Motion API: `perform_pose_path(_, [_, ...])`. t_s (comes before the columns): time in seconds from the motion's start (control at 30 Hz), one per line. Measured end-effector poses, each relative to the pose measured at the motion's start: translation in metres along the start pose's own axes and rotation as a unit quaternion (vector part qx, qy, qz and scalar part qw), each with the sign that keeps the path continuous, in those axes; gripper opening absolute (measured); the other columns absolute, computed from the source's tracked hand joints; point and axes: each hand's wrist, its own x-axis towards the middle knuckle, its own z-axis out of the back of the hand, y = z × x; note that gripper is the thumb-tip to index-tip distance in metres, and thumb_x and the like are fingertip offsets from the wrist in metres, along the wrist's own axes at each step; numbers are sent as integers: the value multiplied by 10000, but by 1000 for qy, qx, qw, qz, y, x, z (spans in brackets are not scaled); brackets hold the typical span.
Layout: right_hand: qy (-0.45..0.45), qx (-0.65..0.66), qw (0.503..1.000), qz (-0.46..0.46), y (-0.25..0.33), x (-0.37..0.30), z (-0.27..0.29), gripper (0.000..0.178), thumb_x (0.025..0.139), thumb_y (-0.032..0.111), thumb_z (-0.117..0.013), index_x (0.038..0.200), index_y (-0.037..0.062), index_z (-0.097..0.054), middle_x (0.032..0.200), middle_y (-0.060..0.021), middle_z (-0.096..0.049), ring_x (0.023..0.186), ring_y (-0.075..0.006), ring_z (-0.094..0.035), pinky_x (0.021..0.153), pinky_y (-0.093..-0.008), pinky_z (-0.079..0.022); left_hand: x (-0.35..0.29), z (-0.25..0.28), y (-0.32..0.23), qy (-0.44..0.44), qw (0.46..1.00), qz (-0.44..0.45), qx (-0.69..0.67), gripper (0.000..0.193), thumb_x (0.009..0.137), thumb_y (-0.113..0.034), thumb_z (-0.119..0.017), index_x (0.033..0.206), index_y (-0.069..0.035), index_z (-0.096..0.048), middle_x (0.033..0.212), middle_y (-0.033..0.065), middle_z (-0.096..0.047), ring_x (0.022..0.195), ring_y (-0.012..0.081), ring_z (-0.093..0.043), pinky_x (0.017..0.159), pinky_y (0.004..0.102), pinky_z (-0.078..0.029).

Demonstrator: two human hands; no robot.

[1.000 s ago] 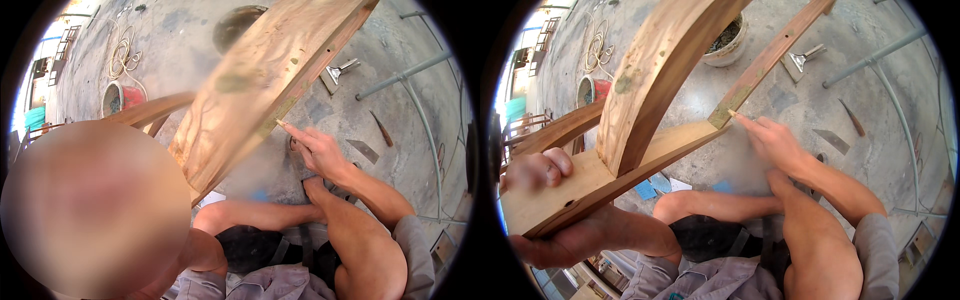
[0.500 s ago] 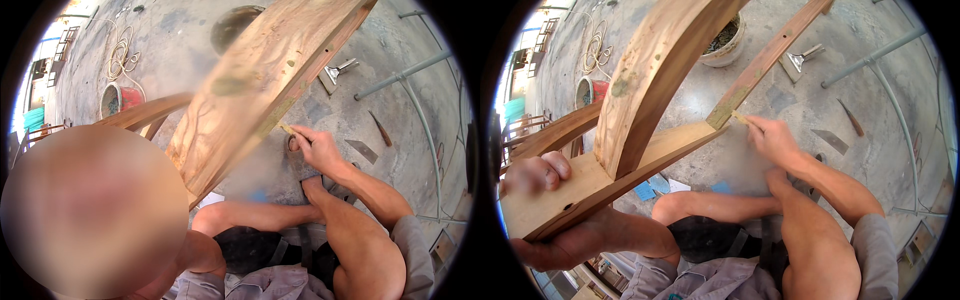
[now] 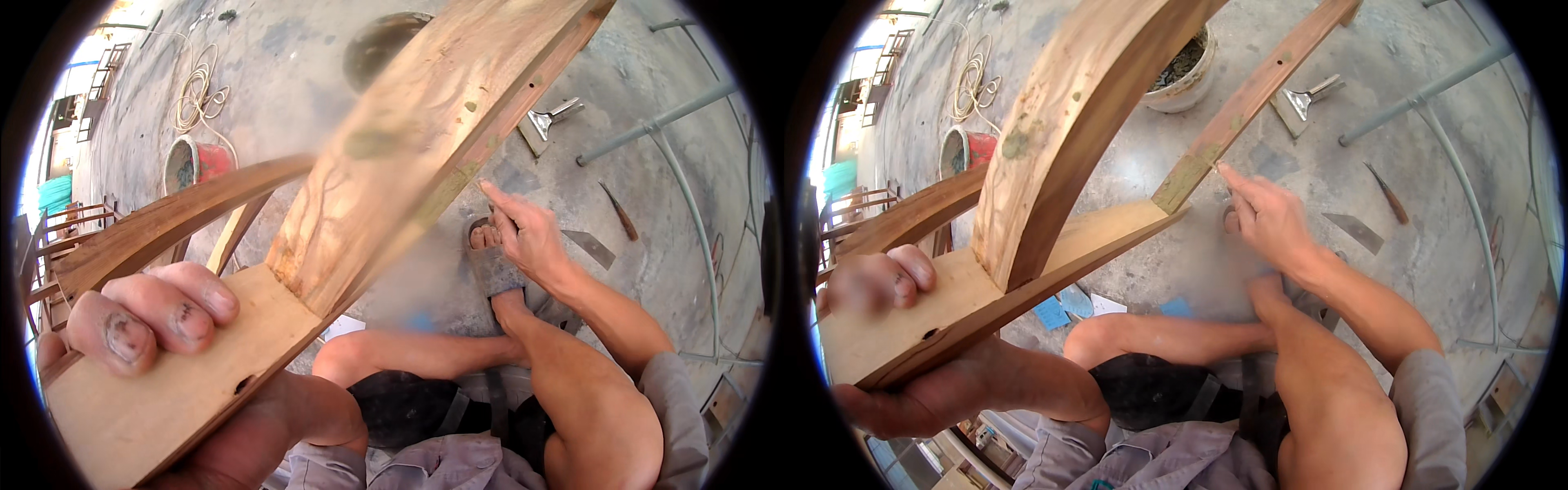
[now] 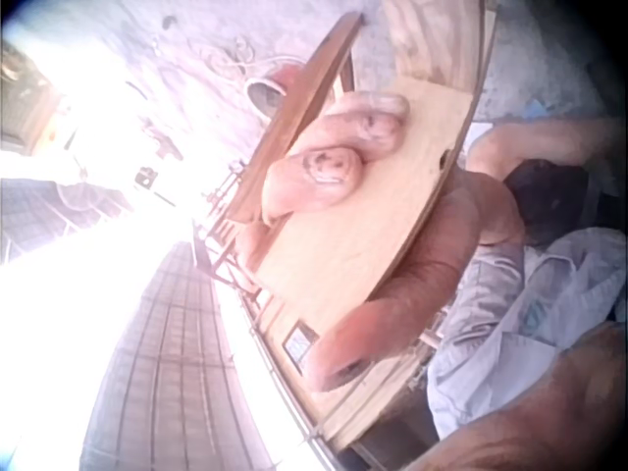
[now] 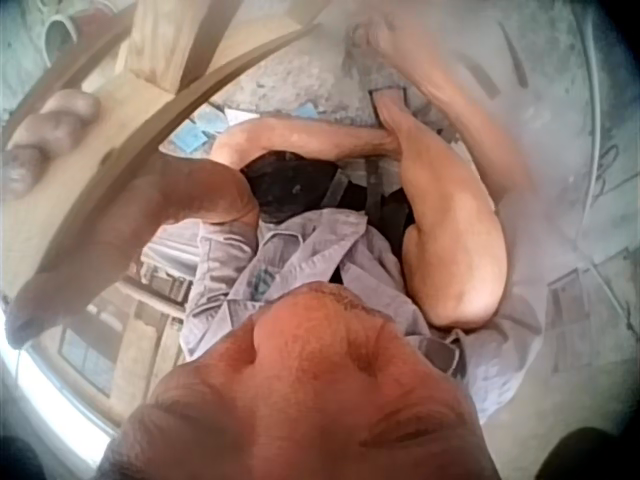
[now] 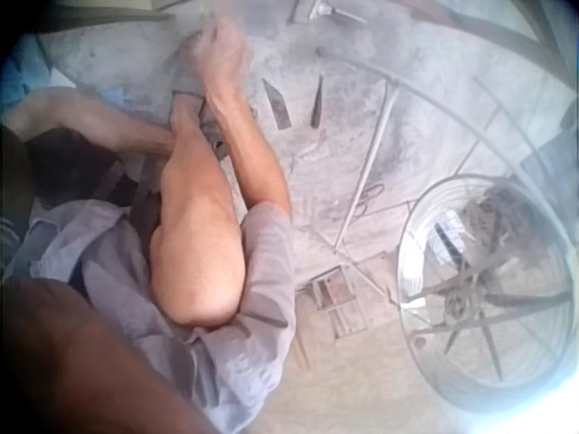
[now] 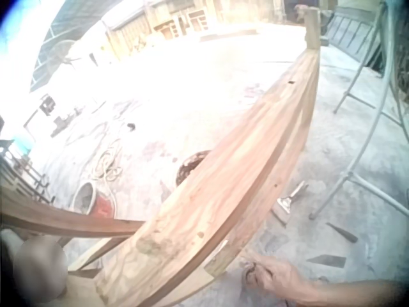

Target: The person sits on the floor and applies a finish to a wooden chair frame using a brush. They repeatedly dip the brush into a bucket of finish and coat the wooden slats and legs, rotating the frame to access different sides.

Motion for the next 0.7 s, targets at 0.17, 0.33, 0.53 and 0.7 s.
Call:
perform_pose_path(0.17, [22,-158,985,65,5,-9,-5,490,896,-2,-650,1361,154,-658,829,-131,-613,658,-314,-607,609,-392,-518,0,0,0,-3,1000,-5,3,653,921,-599,-547,1148,10,-481,953,113,-416,766,203,-465,649,347,-395])
perform_pose_path(0.33, [-14,-62,995,78,-8,-9,-6,532,876,-6,-660,1383,154,-639,801,-106,-584,652,-315,-605,585,-426,-504,-6,-13,-2,8,1000,8,-6,650,922,-592,-547,1138,18,-484,962,116,-408,769,211,-459,653,352,-393])
perform_pose_path(0.53, [-34,-184,979,75,-16,-4,4,519,898,5,-653,1397,147,-628,761,-111,-539,626,-320,-576,563,-423,-479,-7,-16,-3,-3,1000,5,-3,629,924,-579,-544,1128,14,-489,961,118,-397,768,213,-447,663,354,-387])
perform_pose_path(0.7, [6,-161,986,47,-2,-12,3,545,841,80,-697,1373,185,-642,822,-112,-576,649,-337,-626,573,-436,-530,-7,-14,-2,7,1000,13,-9,629,924,-577,-545,1136,12,-484,955,115,-391,766,209,-443,663,350,-386])
